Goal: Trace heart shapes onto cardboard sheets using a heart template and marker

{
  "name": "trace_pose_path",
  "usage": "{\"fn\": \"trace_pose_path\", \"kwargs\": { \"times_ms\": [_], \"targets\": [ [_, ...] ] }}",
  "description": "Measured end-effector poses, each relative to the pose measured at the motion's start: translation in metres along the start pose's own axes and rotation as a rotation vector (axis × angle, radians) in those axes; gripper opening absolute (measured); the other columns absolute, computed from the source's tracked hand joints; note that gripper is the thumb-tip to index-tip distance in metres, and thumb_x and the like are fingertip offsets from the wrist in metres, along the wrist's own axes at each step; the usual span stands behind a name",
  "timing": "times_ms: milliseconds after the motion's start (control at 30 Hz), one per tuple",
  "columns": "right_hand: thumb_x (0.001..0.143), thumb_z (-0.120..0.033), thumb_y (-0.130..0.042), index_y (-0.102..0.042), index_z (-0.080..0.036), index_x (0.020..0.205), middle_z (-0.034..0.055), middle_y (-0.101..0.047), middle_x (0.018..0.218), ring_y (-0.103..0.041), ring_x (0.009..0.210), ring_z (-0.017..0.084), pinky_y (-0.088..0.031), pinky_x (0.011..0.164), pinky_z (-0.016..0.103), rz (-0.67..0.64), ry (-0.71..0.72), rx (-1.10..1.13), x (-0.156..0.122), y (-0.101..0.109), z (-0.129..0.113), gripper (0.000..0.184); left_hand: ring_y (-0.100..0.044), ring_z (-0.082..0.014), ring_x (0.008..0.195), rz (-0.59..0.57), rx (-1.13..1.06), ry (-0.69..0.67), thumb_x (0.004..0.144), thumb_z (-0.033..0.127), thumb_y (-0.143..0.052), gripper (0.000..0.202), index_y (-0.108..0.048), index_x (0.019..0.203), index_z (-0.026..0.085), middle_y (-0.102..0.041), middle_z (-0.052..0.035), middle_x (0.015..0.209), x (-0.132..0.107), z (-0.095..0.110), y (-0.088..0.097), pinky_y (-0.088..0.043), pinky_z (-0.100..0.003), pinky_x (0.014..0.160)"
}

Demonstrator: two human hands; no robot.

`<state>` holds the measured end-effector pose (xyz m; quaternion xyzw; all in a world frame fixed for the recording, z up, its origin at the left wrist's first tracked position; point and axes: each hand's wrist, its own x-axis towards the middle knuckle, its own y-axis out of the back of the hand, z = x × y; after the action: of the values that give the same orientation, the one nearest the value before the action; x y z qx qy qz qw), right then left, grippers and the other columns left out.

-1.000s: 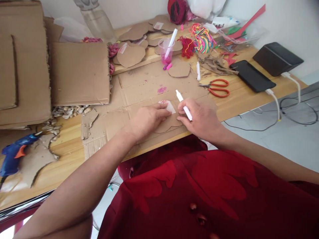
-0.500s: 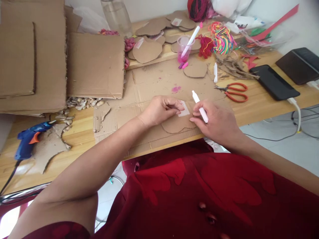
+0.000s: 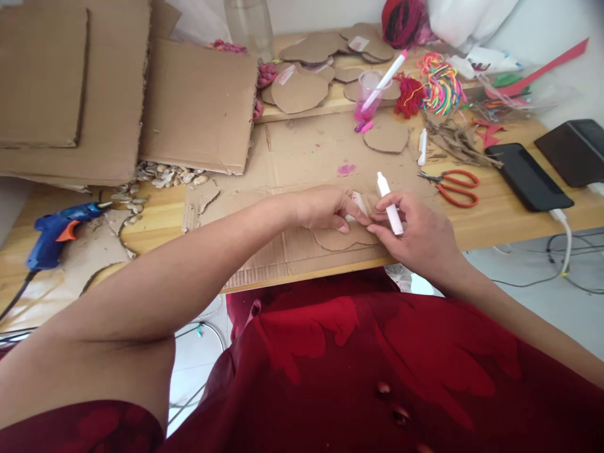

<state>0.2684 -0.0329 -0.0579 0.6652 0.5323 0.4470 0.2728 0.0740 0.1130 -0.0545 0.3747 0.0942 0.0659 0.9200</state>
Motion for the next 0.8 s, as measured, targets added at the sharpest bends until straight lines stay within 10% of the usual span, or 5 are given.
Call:
{"fn": "trace_pose_path", "kwargs": {
  "times_ms": [200, 433, 800],
  "targets": [
    [0.097, -0.032, -0.065, -0.071, -0.025, 0.104, 0.0039, -0.076, 0.086, -0.071, 0.077, 0.019, -0.051, 0.070, 0.034, 0.258, 0.090, 0.342, -0.005, 0.034, -0.023, 0.011, -0.054, -0.0125, 0.082, -0.007, 0.023, 0.011, 0.088, 0.021, -0.070, 0.045, -0.074, 0.131, 0.031, -0.065, -0.0005, 0.107, 0.007, -0.008, -0.001, -0.042, -0.024, 0.078],
    [0.101, -0.026, -0.058, -0.070, -0.021, 0.097, -0.0029, -0.067, 0.068, -0.054, 0.052, 0.010, -0.040, 0.052, 0.027, -0.243, 0.368, 0.403, 0.007, 0.022, -0.055, 0.015, -0.057, -0.0166, 0.087, -0.016, -0.104, -0.041, 0.085, 0.024, -0.068, 0.029, -0.082, 0.111, 0.027, -0.069, -0.0011, 0.092, 0.004, -0.001, 0.003, -0.044, -0.028, 0.081],
    [0.100, -0.032, -0.057, -0.058, -0.023, 0.086, -0.0031, -0.061, 0.065, -0.051, 0.055, 0.012, -0.035, 0.056, 0.029, -0.240, 0.422, 0.139, 0.024, -0.002, -0.078, 0.017, -0.041, -0.0116, 0.072, 0.037, -0.430, 0.082, 0.079, 0.006, -0.061, 0.020, -0.058, 0.062, 0.015, -0.057, 0.0007, 0.065, 0.000, 0.014, 0.000, -0.044, -0.031, 0.072]
  ]
}}
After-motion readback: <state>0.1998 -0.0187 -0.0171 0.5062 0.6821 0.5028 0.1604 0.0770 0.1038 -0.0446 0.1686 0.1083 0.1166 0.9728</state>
